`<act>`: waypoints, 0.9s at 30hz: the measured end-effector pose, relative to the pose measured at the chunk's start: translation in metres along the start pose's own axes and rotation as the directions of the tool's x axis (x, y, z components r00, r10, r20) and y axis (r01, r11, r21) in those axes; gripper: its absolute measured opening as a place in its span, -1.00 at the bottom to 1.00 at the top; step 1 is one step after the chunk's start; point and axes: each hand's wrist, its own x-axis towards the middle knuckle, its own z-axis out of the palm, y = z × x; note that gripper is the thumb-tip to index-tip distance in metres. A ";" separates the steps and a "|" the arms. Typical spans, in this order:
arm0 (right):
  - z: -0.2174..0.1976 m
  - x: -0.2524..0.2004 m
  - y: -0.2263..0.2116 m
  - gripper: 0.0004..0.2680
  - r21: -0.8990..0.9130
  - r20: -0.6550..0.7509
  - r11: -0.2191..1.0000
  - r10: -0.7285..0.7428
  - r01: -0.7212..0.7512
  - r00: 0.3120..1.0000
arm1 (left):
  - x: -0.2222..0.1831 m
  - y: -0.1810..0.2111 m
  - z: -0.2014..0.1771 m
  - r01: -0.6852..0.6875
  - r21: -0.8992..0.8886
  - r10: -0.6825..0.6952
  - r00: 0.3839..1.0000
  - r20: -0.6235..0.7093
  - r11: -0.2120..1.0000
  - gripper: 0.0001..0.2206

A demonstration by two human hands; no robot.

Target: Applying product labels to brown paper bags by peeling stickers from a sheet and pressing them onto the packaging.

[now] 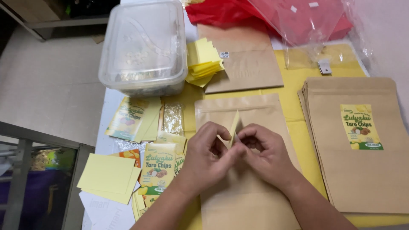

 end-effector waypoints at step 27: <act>-0.003 0.003 0.027 -0.59 0.519 -0.020 0.828 0.263 -0.214 0.965 | 0.002 -0.034 0.001 -0.431 0.487 0.475 0.879 0.038 0.760 -0.67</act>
